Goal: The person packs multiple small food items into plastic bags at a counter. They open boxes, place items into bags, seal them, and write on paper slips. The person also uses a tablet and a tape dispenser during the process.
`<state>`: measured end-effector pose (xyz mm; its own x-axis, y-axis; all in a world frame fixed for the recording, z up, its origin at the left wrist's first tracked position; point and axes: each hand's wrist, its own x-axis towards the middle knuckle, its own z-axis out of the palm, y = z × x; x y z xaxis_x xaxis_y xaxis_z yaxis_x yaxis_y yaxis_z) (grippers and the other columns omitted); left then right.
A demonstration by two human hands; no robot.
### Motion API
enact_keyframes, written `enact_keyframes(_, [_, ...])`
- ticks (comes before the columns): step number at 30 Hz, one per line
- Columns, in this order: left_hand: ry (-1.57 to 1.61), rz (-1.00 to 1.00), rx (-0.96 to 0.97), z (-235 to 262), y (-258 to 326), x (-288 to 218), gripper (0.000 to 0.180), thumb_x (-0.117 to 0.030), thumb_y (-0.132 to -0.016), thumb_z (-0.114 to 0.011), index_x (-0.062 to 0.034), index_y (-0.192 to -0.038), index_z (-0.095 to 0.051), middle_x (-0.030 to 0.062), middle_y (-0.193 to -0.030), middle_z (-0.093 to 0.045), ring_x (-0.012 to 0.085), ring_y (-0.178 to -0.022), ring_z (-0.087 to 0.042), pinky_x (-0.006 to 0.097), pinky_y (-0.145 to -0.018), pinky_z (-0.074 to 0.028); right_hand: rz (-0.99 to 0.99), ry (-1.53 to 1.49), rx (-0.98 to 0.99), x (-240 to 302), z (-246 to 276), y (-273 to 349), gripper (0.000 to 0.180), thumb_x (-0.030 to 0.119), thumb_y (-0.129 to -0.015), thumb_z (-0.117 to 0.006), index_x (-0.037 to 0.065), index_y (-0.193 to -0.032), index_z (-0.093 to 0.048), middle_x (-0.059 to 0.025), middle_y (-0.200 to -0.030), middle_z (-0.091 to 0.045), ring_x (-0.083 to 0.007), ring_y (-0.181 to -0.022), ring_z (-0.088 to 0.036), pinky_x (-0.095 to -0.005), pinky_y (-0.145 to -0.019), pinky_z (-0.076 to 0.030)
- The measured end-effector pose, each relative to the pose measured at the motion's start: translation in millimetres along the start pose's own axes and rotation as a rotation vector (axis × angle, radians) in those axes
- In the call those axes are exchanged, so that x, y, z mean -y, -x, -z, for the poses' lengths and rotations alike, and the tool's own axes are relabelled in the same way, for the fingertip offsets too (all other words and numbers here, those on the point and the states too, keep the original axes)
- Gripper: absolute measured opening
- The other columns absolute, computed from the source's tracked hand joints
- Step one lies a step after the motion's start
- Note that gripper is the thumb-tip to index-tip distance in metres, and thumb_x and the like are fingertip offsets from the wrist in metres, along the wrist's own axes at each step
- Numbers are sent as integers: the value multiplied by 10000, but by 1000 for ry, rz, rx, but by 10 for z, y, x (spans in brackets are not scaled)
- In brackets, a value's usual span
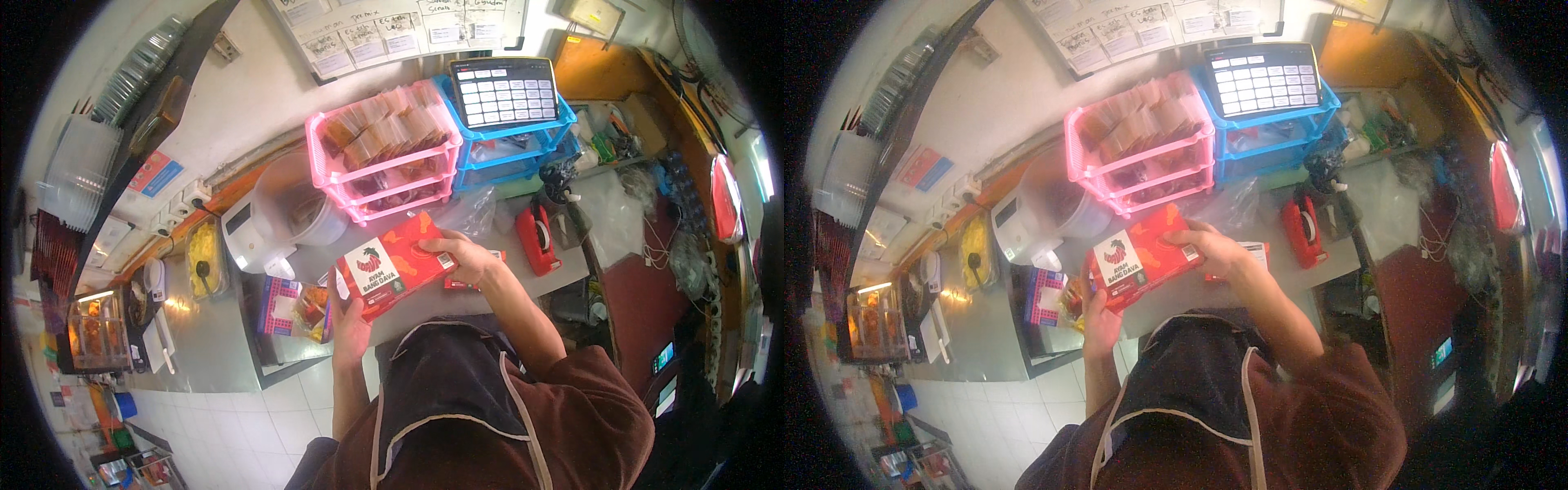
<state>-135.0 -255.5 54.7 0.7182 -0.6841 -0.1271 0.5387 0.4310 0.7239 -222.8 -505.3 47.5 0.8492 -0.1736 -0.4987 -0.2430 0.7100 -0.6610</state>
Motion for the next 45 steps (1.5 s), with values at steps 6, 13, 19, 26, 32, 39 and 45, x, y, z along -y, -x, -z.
enact_keyframes(6, [-135, -8, 8, -14, -102, -20, 747, -63, -902, -568, -91, -1595, -290, 116, -1554, -432, 300, -1382, -500, 487, -1113, -472, -50, -122, -18, 31, -3, 134, 474, 117, -945, -686, -40, -1356, -511, -162, -1282, -658, -252, -1096, -698, -404, -935, -592])
enact_keyframes(13, [123, 163, -69, 269, -216, 144, 732, -40, -843, -584, -71, -1539, -357, 162, -1442, -528, 311, -1289, -584, 487, -1069, -520, -62, -239, -7, -25, 172, 239, 397, 245, -991, -657, -25, -1272, -581, -162, -1221, -688, -243, -1043, -710, -385, -879, -593])
enact_keyframes(19, [171, 164, -116, 495, -43, 317, 633, -172, -893, -610, -91, -1499, -448, 114, -1336, -628, 275, -1200, -625, 480, -1007, -522, 505, 850, -1001, -433, 1665, 562, 336, 279, -954, -673, -37, -1071, -685, -115, -847, -747, -212, -813, -732, -356, -739, -566])
enact_keyframes(26, [237, 190, -133, 438, -10, 380, 706, -119, -891, -569, -138, -1567, -363, 145, -1453, -536, 306, -1260, -591, 513, -969, -554, 365, 1058, -1182, -909, 3141, 1011, 402, 335, -895, -679, -16, -1088, -705, -235, -944, -725, -348, -944, -698, -454, -861, -533])
enact_keyframes(32, [289, 264, -162, 234, -158, 524, 689, -144, -910, -560, -158, -1570, -363, 142, -1432, -555, 284, -1206, -628, 463, -925, -587, 124, 615, -770, -638, 3412, 1012, 371, 414, -889, -759, 80, -1051, -760, -30, -927, -699, -158, -863, -627, -339, -745, -478])
enact_keyframes(39, [394, 280, -214, 13, -310, 635, 528, -193, -948, -546, -138, -1468, -472, 115, -1306, -647, 220, -1087, -684, 408, -880, -602, 141, 415, -857, -806, 3311, 1392, 326, 415, -896, -754, 120, -1032, -784, 17, -875, -665, -112, -786, -576, -306, -648, -424])
enact_keyframes(45, [388, 258, -164, -177, -374, 655, 468, -219, -986, -516, -90, -1433, -473, 137, -1276, -661, 246, -1050, -705, 414, -881, -613, 230, 838, -1096, -1260, 3464, 1196, 297, 347, -911, -692, 73, -997, -768, -92, -909, -688, -255, -877, -674, -415, -741, -516])
